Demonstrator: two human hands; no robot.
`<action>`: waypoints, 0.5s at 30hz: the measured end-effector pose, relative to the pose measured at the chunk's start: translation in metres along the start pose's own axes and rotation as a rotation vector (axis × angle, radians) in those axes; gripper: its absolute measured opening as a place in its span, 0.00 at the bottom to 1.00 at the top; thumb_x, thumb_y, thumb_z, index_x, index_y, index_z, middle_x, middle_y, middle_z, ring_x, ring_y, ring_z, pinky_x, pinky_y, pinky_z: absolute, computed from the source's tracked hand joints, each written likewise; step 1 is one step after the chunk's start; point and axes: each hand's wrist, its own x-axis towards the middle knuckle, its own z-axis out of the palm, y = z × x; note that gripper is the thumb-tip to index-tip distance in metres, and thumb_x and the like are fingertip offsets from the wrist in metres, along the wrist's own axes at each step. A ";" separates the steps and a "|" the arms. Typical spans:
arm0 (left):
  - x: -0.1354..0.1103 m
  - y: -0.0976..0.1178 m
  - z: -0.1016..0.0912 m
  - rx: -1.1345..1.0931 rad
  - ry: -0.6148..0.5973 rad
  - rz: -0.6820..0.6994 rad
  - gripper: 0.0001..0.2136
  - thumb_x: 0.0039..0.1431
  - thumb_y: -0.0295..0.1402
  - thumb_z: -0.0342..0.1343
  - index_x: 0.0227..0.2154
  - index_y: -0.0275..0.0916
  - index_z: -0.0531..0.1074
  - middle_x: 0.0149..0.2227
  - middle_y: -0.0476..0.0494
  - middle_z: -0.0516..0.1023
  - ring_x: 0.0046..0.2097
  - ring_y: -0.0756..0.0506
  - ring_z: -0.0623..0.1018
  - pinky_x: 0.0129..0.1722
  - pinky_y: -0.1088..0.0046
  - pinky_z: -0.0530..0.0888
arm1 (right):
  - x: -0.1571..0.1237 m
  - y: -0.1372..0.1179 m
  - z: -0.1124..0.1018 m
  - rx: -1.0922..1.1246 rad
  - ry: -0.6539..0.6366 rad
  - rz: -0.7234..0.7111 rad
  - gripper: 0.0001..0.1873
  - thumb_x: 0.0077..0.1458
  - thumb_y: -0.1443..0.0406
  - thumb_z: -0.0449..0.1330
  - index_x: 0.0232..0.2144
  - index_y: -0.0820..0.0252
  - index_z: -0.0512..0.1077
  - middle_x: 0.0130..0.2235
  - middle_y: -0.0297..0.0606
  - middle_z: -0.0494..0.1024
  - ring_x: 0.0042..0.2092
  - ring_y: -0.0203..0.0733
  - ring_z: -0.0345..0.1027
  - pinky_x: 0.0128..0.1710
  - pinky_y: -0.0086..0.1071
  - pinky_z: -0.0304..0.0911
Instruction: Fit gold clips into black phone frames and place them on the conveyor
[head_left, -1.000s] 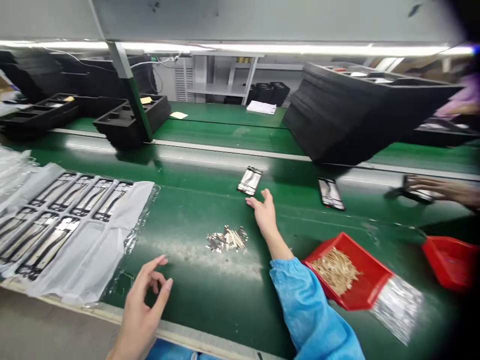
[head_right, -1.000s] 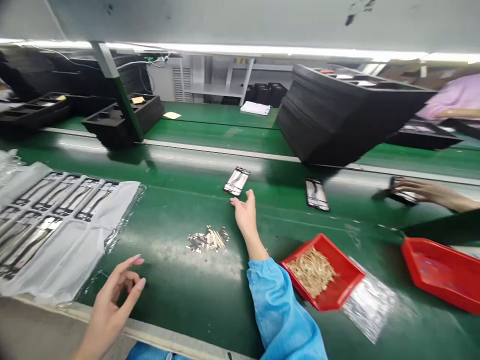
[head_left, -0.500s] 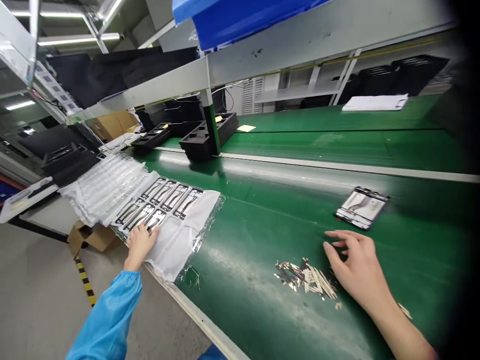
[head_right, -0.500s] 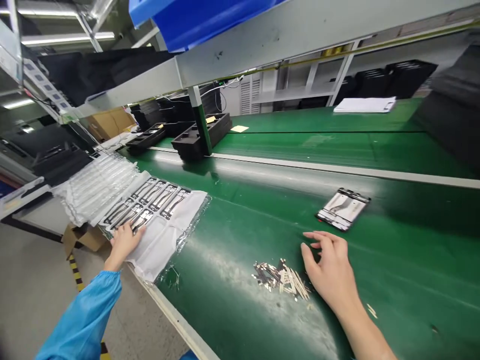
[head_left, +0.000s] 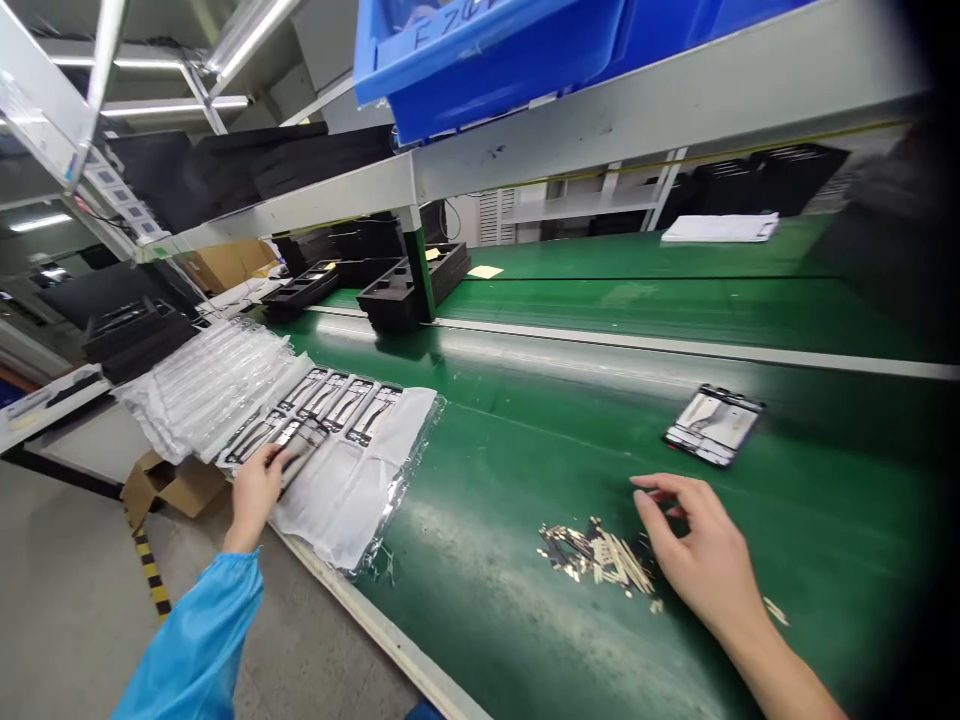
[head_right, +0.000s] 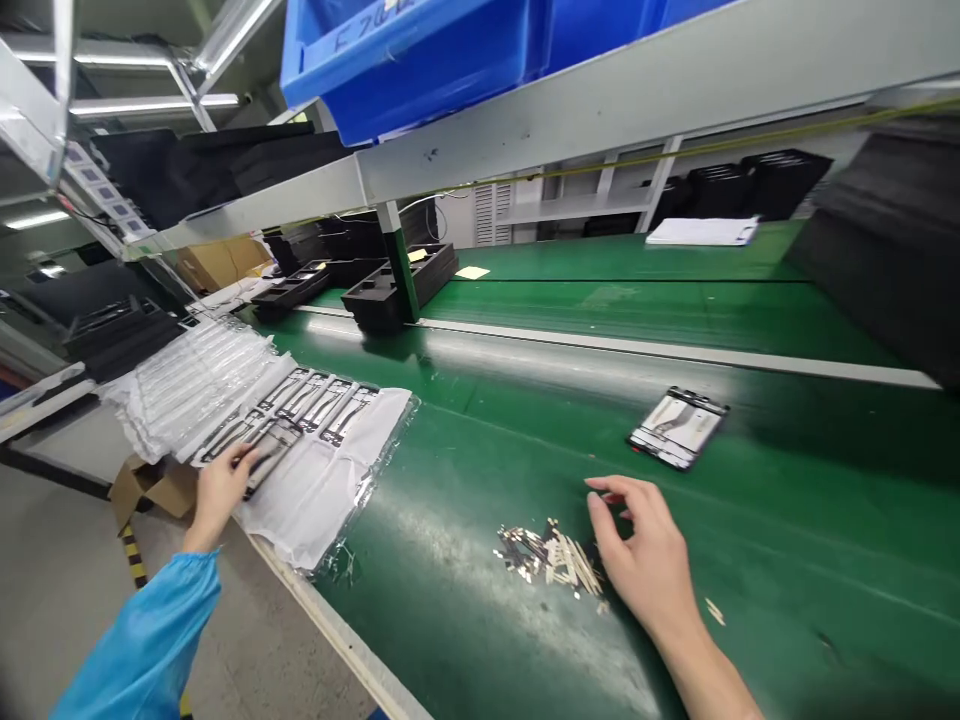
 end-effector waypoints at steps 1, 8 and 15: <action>-0.006 0.005 -0.002 -0.046 0.042 0.011 0.22 0.67 0.50 0.54 0.48 0.36 0.80 0.47 0.34 0.87 0.47 0.34 0.84 0.48 0.60 0.78 | -0.005 -0.005 -0.003 0.019 -0.022 -0.018 0.14 0.67 0.52 0.58 0.45 0.52 0.77 0.44 0.39 0.79 0.41 0.45 0.74 0.44 0.44 0.69; -0.091 0.092 -0.002 -0.439 -0.460 0.491 0.15 0.69 0.48 0.61 0.42 0.43 0.84 0.41 0.43 0.88 0.43 0.40 0.85 0.46 0.67 0.80 | -0.039 -0.033 -0.028 -0.018 -0.401 -0.124 0.09 0.72 0.56 0.59 0.41 0.50 0.76 0.40 0.36 0.80 0.43 0.45 0.70 0.46 0.44 0.62; -0.189 0.185 0.045 -0.414 -1.010 0.948 0.16 0.77 0.40 0.50 0.49 0.41 0.82 0.39 0.42 0.87 0.38 0.43 0.84 0.39 0.67 0.72 | -0.053 -0.058 -0.016 -0.117 -0.514 -0.157 0.09 0.75 0.60 0.57 0.42 0.53 0.75 0.41 0.37 0.80 0.45 0.46 0.68 0.47 0.44 0.56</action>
